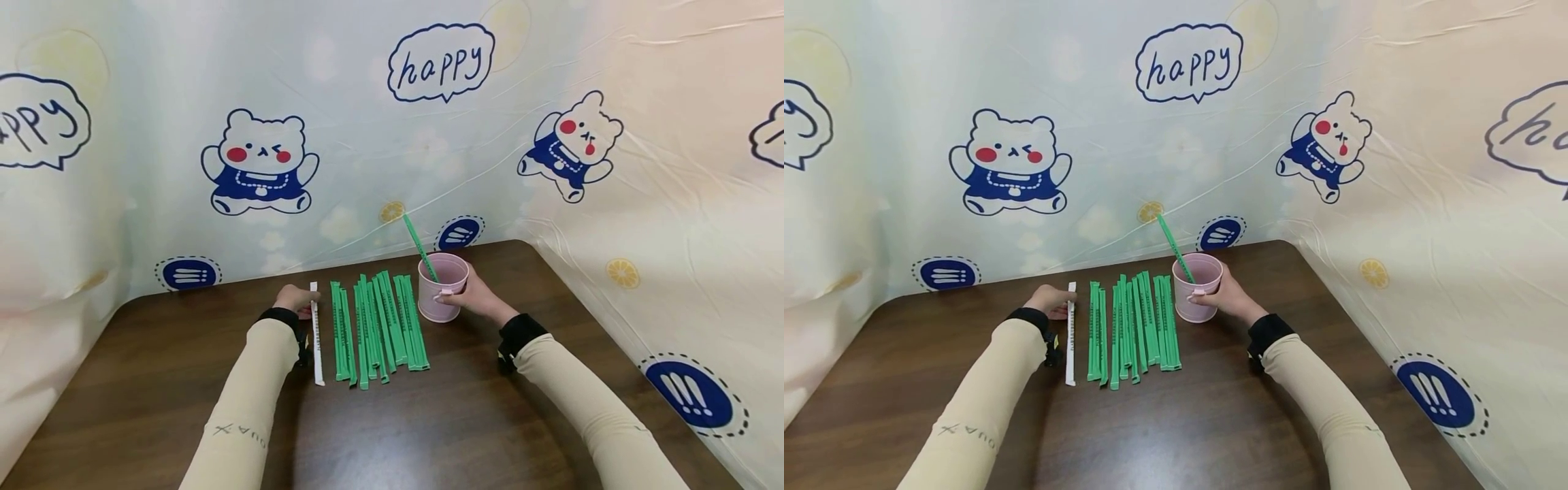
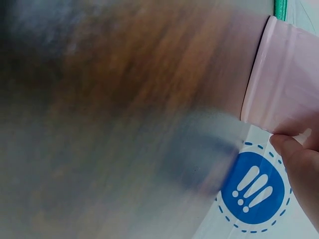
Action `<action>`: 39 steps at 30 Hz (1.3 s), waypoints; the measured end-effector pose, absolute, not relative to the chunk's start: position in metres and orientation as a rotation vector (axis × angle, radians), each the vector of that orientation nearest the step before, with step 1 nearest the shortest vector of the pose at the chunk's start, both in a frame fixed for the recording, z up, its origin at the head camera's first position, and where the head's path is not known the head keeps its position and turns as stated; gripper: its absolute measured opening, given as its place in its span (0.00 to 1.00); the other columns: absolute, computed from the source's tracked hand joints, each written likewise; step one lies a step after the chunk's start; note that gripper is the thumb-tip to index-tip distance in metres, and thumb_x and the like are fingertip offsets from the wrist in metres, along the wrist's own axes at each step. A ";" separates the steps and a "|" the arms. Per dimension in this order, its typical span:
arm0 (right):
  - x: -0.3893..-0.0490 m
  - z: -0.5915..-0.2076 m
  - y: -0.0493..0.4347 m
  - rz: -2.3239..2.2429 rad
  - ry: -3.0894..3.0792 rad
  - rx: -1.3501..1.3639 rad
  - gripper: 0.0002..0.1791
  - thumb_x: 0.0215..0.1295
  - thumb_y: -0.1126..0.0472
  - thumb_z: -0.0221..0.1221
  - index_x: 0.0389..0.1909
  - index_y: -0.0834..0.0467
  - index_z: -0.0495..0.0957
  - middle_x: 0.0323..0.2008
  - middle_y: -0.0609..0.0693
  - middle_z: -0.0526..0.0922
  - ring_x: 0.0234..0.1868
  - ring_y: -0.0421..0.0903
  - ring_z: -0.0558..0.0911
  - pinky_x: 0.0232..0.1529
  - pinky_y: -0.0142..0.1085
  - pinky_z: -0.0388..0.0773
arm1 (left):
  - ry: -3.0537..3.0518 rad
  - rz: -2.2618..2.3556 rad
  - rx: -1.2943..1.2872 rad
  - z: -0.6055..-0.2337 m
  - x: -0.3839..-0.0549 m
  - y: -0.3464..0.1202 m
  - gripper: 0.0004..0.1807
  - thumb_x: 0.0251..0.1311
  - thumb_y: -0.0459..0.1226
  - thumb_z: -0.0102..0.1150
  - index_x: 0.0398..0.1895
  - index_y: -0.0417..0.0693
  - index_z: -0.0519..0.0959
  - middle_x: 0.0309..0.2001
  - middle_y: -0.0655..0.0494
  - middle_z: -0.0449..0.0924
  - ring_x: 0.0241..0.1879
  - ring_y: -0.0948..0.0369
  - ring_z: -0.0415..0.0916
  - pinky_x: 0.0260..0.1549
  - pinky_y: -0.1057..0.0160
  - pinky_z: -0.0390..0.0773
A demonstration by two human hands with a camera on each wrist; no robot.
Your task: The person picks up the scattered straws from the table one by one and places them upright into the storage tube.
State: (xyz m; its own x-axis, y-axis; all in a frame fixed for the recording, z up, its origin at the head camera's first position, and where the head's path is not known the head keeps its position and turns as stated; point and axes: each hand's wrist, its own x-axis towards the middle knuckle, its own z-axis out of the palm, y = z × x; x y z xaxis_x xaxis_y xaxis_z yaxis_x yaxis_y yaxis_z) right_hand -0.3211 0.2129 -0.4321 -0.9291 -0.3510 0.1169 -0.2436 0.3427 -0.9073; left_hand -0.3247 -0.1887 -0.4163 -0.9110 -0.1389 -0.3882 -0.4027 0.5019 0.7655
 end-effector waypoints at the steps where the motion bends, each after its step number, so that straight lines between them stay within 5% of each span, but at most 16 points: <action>1: -0.321 -0.432 0.213 -1.653 2.494 -0.559 0.53 0.58 0.67 0.72 0.78 0.58 0.49 0.73 0.64 0.63 0.72 0.62 0.67 0.77 0.62 0.64 | 2.478 1.369 -0.449 -0.415 -0.324 -0.190 0.27 0.68 0.38 0.57 0.59 0.20 0.70 0.35 0.45 0.75 0.29 0.57 0.80 0.33 0.61 0.88; 6: -0.321 -0.432 0.215 -1.648 2.500 -0.554 0.53 0.59 0.66 0.72 0.78 0.60 0.48 0.73 0.65 0.63 0.72 0.63 0.67 0.76 0.63 0.64 | 2.425 1.460 -0.385 -0.408 -0.330 -0.201 0.26 0.68 0.36 0.56 0.59 0.20 0.71 0.40 0.43 0.76 0.36 0.57 0.82 0.50 0.54 0.88; 14: -0.320 -0.434 0.213 -1.653 2.493 -0.534 0.53 0.59 0.66 0.72 0.77 0.62 0.47 0.72 0.67 0.62 0.72 0.64 0.66 0.76 0.62 0.64 | 2.410 1.525 -0.115 -0.376 -0.337 -0.206 0.24 0.72 0.34 0.53 0.62 0.21 0.70 0.41 0.48 0.76 0.38 0.62 0.79 0.56 0.55 0.85; 20: -0.320 -0.433 0.213 -1.663 2.488 -0.561 0.54 0.58 0.67 0.72 0.77 0.61 0.47 0.72 0.66 0.62 0.71 0.64 0.67 0.76 0.63 0.64 | 2.556 1.479 0.032 -0.339 -0.331 -0.188 0.22 0.76 0.37 0.50 0.63 0.26 0.72 0.44 0.49 0.80 0.36 0.69 0.78 0.39 0.74 0.84; 26: -0.319 -0.434 0.214 -1.643 2.516 -0.522 0.54 0.58 0.66 0.72 0.77 0.64 0.46 0.71 0.67 0.62 0.72 0.64 0.67 0.76 0.61 0.64 | 2.642 1.569 0.183 -0.321 -0.326 -0.158 0.21 0.76 0.37 0.51 0.62 0.29 0.74 0.54 0.36 0.79 0.38 0.68 0.80 0.46 0.69 0.86; 33: -0.319 -0.435 0.215 -1.625 2.541 -0.502 0.54 0.58 0.64 0.73 0.77 0.66 0.46 0.71 0.69 0.64 0.72 0.64 0.68 0.75 0.60 0.65 | 2.630 1.842 0.219 -0.294 -0.327 -0.125 0.18 0.74 0.36 0.54 0.59 0.32 0.78 0.37 0.59 0.80 0.37 0.71 0.80 0.45 0.72 0.86; 39: -0.318 -0.434 0.214 -1.626 2.529 -0.499 0.54 0.59 0.64 0.72 0.77 0.66 0.46 0.71 0.69 0.63 0.72 0.64 0.67 0.76 0.61 0.65 | 2.544 2.149 0.205 -0.268 -0.327 -0.099 0.18 0.72 0.35 0.56 0.59 0.33 0.78 0.34 0.63 0.79 0.37 0.69 0.81 0.49 0.66 0.88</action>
State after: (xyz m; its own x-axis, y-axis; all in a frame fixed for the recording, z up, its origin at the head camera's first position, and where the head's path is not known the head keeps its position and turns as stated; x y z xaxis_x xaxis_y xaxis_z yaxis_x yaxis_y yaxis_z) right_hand -0.3178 0.2144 -0.4335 -0.9422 -0.3208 0.0965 -0.2210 0.3786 -0.8988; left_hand -0.3273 -0.0987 -0.2678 -0.9736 -0.0320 0.2261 0.2176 0.1704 0.9610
